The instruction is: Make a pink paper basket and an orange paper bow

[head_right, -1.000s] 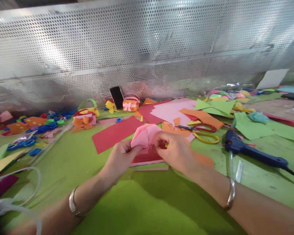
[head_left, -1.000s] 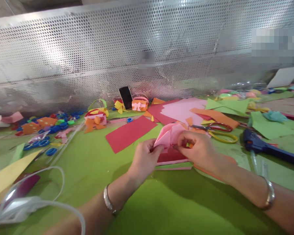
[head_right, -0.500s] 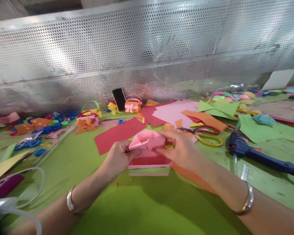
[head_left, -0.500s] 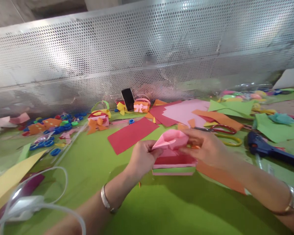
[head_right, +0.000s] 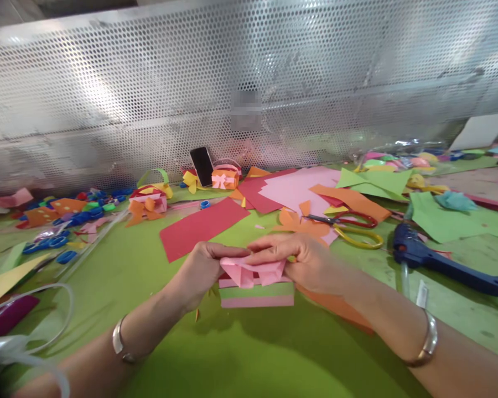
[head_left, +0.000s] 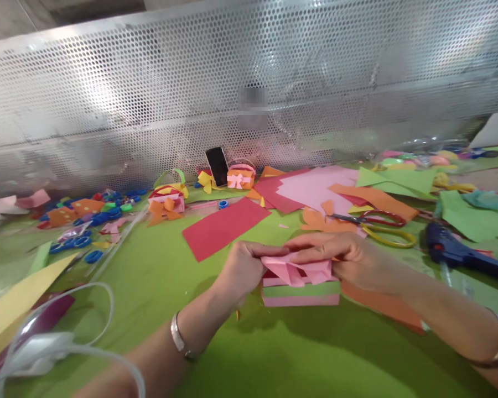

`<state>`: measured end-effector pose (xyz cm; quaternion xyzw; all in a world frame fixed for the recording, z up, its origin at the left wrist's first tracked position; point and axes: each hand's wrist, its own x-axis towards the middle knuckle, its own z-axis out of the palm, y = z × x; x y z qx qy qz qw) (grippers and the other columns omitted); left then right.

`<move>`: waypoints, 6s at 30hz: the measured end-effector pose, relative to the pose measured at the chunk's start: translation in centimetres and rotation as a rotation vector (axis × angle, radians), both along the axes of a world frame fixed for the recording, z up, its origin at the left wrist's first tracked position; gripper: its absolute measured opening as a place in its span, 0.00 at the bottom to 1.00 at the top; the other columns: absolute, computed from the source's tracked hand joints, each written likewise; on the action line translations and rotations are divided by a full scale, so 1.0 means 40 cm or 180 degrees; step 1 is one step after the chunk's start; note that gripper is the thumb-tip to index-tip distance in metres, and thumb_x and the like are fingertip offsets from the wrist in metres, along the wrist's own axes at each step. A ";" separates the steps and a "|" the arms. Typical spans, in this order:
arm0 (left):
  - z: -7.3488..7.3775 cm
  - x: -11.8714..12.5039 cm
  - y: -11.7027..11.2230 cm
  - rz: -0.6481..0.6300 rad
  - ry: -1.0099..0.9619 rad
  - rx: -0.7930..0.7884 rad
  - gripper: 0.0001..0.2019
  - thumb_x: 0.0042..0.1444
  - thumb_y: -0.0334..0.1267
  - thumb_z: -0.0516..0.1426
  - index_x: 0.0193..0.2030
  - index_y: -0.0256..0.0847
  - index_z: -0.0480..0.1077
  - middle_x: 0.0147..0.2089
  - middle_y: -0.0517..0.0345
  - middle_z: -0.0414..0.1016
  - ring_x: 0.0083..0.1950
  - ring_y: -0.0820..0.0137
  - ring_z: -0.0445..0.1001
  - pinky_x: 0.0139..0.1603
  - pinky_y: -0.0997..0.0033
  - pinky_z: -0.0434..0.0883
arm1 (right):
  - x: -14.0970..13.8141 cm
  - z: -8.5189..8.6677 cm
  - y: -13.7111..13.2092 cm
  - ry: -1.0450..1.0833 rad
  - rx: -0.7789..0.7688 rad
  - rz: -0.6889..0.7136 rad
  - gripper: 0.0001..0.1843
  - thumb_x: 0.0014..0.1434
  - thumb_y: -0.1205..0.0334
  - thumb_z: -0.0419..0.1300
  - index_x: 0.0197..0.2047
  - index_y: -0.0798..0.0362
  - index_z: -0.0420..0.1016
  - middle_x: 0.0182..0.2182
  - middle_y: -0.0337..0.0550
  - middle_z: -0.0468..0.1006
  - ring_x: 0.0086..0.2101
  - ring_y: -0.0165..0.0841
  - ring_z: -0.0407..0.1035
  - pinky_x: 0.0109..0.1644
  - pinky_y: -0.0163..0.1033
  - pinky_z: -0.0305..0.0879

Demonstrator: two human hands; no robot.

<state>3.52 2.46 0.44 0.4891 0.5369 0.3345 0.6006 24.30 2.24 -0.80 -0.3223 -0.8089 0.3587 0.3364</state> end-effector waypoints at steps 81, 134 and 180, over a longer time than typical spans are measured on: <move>-0.090 -0.059 0.081 -0.1024 0.0551 0.1145 0.14 0.41 0.24 0.61 0.36 0.39 0.81 0.31 0.60 0.81 0.37 0.67 0.77 0.38 0.75 0.72 | 0.024 -0.097 0.011 0.0517 -0.0612 -0.1411 0.09 0.49 0.55 0.68 0.36 0.42 0.79 0.60 0.47 0.68 0.63 0.46 0.56 0.58 0.46 0.65; -0.024 -0.041 0.038 -0.0707 0.1910 0.1668 0.33 0.52 0.43 0.55 0.65 0.36 0.60 0.47 0.47 0.77 0.37 0.61 0.75 0.42 0.62 0.71 | -0.063 -0.039 0.010 -0.0706 0.0760 -0.1440 0.25 0.52 0.61 0.70 0.54 0.49 0.76 0.52 0.49 0.77 0.52 0.42 0.70 0.56 0.48 0.68; 0.013 -0.146 0.008 -0.1250 0.3415 0.2022 0.22 0.51 0.19 0.50 0.44 0.40 0.79 0.47 0.54 0.82 0.50 0.65 0.78 0.53 0.67 0.72 | 0.000 0.019 -0.041 -0.1519 0.1377 -0.0998 0.15 0.63 0.68 0.47 0.36 0.47 0.74 0.34 0.43 0.80 0.33 0.36 0.74 0.34 0.39 0.67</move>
